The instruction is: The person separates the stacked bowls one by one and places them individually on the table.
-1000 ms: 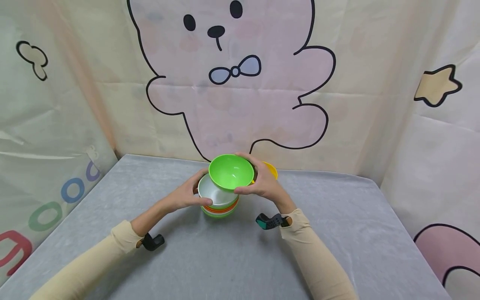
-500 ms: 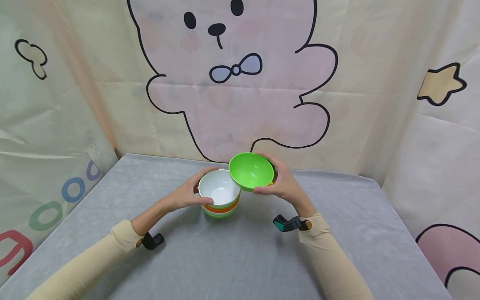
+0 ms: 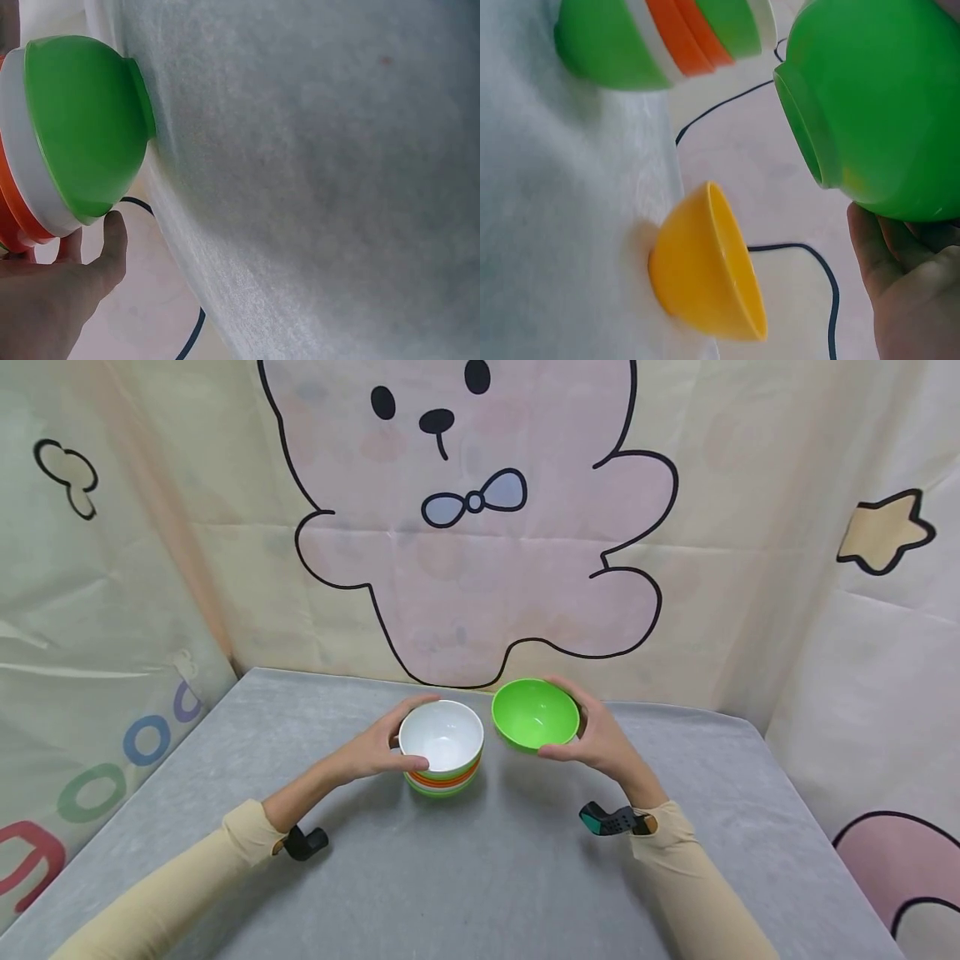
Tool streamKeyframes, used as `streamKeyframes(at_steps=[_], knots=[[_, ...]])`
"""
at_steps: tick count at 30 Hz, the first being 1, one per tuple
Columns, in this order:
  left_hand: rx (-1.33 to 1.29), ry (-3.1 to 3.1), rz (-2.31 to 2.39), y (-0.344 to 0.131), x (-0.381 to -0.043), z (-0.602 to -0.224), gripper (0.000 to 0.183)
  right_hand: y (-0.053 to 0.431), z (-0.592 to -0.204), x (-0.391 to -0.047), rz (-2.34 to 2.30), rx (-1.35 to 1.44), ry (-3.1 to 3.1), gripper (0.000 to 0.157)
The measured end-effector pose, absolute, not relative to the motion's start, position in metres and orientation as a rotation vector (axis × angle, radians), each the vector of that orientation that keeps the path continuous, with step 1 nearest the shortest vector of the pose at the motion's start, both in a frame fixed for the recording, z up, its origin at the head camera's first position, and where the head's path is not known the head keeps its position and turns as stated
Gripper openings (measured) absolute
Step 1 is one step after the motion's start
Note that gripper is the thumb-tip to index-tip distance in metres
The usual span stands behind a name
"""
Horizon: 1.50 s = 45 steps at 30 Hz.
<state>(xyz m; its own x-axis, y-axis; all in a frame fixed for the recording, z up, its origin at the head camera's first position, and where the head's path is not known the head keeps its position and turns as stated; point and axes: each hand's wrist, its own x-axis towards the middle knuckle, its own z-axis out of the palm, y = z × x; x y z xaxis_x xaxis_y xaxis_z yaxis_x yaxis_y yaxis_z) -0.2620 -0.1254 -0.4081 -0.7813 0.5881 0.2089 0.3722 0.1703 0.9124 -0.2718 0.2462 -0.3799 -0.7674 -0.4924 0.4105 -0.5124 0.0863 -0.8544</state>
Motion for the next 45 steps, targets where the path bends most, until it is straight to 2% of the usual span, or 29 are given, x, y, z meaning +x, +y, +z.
streamKeyframes(at_steps=[16,45], knots=[[0.926,2.257,1.648,-0.125,-0.258,-0.409,0.094,0.285,-0.392,-0.26,1.655,0.891,-2.471,0.092],[0.896,2.279,1.633,-0.124,-0.258,-0.405,0.092,0.331,-0.41,-0.273,1.549,0.662,-2.568,0.091]])
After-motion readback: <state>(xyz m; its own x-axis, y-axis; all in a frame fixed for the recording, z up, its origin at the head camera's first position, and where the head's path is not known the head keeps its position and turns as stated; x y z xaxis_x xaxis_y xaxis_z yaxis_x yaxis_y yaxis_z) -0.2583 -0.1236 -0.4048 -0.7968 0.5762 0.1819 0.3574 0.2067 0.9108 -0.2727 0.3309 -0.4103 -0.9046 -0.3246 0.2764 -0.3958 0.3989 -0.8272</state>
